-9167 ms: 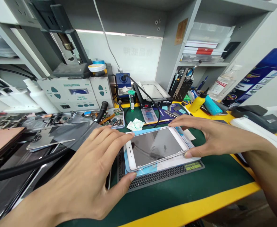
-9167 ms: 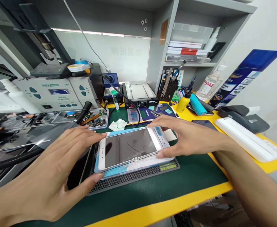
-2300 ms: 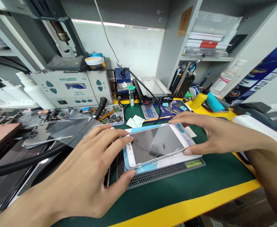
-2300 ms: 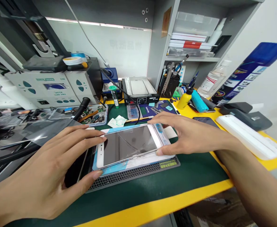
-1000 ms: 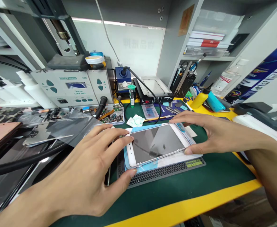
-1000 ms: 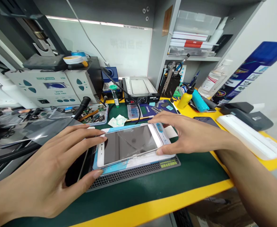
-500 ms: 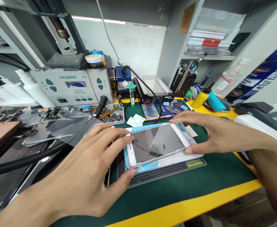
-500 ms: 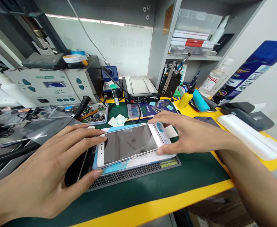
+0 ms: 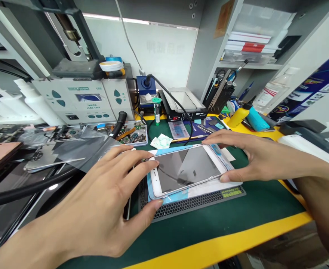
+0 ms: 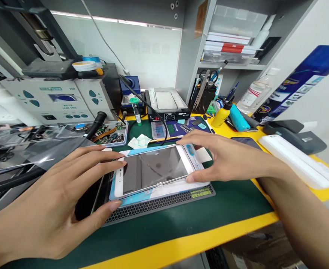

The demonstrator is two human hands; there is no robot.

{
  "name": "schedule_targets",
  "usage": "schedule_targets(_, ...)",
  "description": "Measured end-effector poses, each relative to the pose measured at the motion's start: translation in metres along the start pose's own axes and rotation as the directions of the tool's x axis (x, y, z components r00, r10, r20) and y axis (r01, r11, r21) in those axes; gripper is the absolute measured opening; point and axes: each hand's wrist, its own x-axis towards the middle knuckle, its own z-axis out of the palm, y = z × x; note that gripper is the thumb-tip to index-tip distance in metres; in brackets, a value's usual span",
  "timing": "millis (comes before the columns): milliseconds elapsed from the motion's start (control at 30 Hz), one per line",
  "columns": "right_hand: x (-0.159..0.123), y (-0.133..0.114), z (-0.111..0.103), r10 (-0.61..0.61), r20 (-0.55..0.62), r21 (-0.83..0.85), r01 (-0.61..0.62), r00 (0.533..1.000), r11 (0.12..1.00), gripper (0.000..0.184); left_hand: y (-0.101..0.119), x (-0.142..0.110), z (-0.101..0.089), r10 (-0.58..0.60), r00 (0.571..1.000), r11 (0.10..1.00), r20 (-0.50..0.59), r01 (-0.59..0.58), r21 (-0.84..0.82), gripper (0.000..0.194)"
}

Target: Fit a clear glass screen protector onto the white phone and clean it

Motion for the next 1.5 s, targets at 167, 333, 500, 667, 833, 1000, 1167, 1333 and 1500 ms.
schedule_targets(167, 0.0007, -0.0023, 0.0001, 0.005, -0.02, 0.017, -0.004, 1.0, 1.0, 0.08, -0.0004, 0.0007, 0.0006, -0.011, 1.0, 1.0, -0.002, 0.011, -0.009, 0.054)
schedule_targets(333, 0.0, -0.003, -0.0002, 0.009, -0.021, 0.018, -0.009, 1.0, 1.0, 0.081, -0.0001, -0.0003, -0.0003, -0.016, 1.0, 1.0, 0.013, 0.016, -0.008, 0.055)
schedule_targets(500, -0.0003, -0.0026, 0.0, -0.008, -0.015, 0.008, 0.008, 1.0, 1.0, 0.079, 0.0005, 0.0005, -0.0006, -0.007, 1.0, 1.0, 0.001, 0.007, -0.021, 0.054)
schedule_targets(667, 0.0006, -0.0024, -0.0003, -0.009, -0.021, 0.028, 0.009, 1.0, 1.0, 0.08, 0.0006, 0.002, -0.0008, 0.0, 1.0, 1.0, 0.004, 0.0, -0.011, 0.053)
schedule_targets(833, 0.0009, -0.0036, -0.0006, -0.004, -0.023, 0.033, 0.005, 1.0, 0.999, 0.079, 0.0004, 0.0014, -0.0006, 0.002, 1.0, 1.0, 0.014, -0.002, -0.004, 0.054)
schedule_targets(1000, 0.0008, -0.0042, -0.0004, -0.008, -0.018, 0.02, 0.009, 1.0, 1.0, 0.08, 0.0002, 0.0013, -0.0005, -0.008, 1.0, 1.0, 0.02, 0.008, -0.003, 0.054)
schedule_targets(1167, 0.001, -0.0023, -0.0009, -0.019, -0.027, 0.029, 0.019, 0.999, 0.999, 0.08, 0.0002, 0.0007, -0.0008, -0.014, 1.0, 1.0, 0.018, 0.015, -0.01, 0.054)
schedule_targets(1333, 0.0011, -0.0021, -0.0006, -0.028, -0.01, 0.006, 0.028, 1.0, 1.0, 0.079, 0.0003, 0.0002, -0.0002, -0.008, 1.0, 1.0, 0.01, 0.008, -0.004, 0.054)
schedule_targets(1500, 0.0008, -0.0032, 0.0, -0.015, -0.005, 0.0, 0.015, 1.0, 1.0, 0.079, -0.0001, 0.0014, -0.0001, 0.0, 1.0, 1.0, -0.003, 0.0, -0.012, 0.053)
